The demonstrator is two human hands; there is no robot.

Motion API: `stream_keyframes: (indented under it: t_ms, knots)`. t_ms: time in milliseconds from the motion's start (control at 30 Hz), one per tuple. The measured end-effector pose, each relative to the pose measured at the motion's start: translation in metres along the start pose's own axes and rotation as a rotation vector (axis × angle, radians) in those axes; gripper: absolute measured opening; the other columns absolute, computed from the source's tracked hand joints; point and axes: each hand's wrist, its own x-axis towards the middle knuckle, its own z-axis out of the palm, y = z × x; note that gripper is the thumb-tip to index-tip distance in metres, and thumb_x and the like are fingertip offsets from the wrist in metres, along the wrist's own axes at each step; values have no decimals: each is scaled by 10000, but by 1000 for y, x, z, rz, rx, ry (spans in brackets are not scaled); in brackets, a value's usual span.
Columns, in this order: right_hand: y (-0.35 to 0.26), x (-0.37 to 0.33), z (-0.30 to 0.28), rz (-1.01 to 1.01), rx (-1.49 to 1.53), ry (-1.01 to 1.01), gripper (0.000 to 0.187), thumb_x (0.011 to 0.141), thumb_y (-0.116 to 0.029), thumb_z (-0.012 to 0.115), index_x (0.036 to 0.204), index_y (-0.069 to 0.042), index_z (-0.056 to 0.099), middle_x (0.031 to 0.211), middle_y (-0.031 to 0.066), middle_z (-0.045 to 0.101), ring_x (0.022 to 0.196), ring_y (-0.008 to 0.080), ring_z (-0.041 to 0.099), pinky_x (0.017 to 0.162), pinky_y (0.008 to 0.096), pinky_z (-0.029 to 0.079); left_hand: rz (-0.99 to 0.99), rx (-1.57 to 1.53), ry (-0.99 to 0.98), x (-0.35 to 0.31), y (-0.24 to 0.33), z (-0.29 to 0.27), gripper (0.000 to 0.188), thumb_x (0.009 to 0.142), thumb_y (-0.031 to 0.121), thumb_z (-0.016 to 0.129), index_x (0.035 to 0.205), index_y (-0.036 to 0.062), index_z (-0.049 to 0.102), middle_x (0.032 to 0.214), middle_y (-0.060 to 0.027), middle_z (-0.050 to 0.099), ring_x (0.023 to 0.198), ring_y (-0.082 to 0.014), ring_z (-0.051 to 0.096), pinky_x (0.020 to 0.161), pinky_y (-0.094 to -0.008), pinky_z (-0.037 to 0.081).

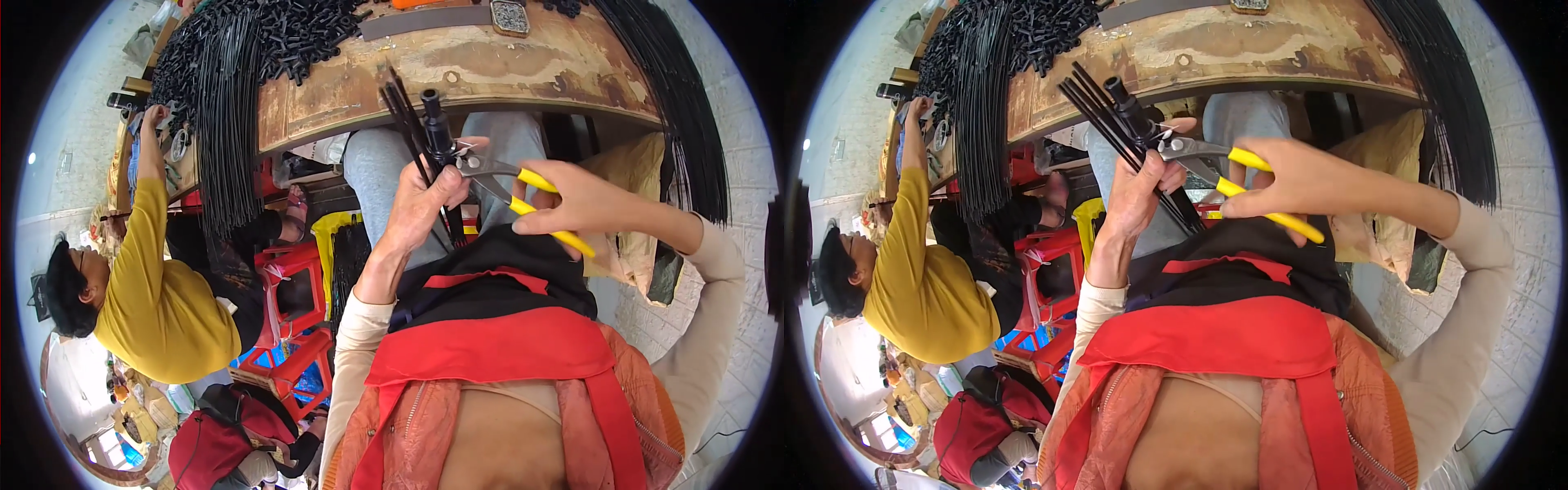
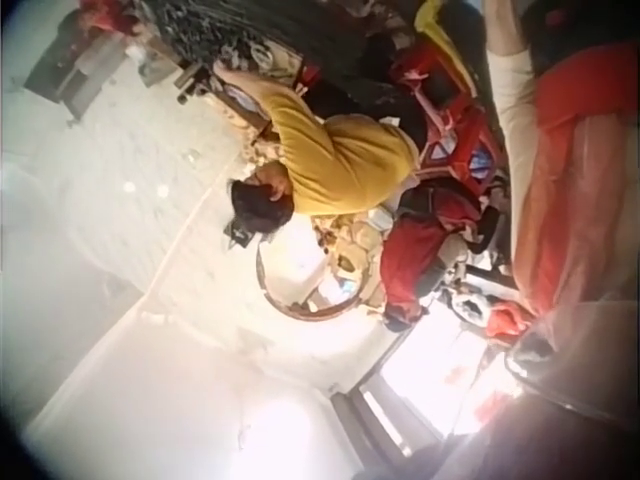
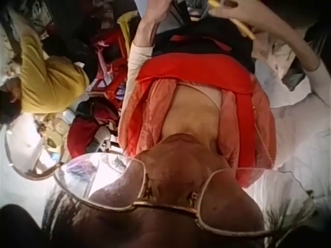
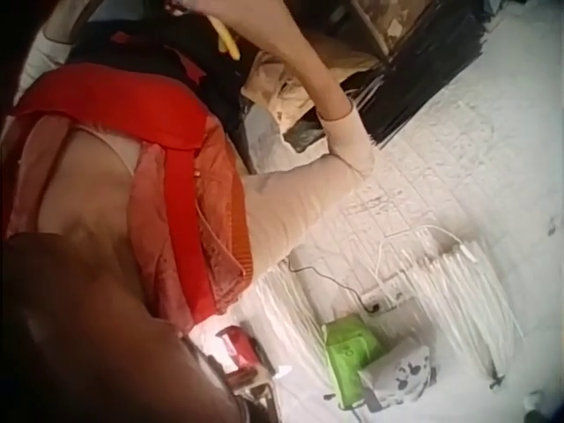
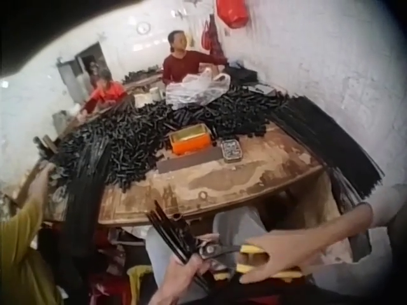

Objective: Assembling black plastic hair accessories by manually sliding components onto a base and trimming them with pliers.

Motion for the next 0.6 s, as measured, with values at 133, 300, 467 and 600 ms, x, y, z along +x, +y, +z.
stream_keyframes:
  t_ms: [133,300,467,600]
  knots:
    - [4,2,-3,-760,-1357,882,388,908,-330,609,1051,22,533,950,199,599,828,320,607,635,332,494,32,25,42,-5,2,0,599,932,431,603,1310,-25,508,683,64,391,604,-54,339,545,-219,269]
    - [-8,7,15,-362,-541,373,382,968,-354,522,898,20,561,754,127,604,618,215,600,538,316,459,35,51,49,-9,2,-8,619,932,455,593,1307,-30,507,674,63,385,592,-54,330,538,-223,262]
    - [26,34,23,-510,-249,371,425,991,-384,480,842,8,553,616,65,573,493,141,553,485,295,430,15,75,10,-7,4,-10,621,924,473,596,1272,-37,527,668,62,381,587,-51,325,536,-224,262]
    - [12,24,11,-489,-311,352,350,982,-328,509,881,4,550,621,69,584,523,149,591,492,298,435,28,41,34,-8,2,-10,598,926,444,606,1272,-35,519,690,55,394,599,-52,332,542,-222,267]
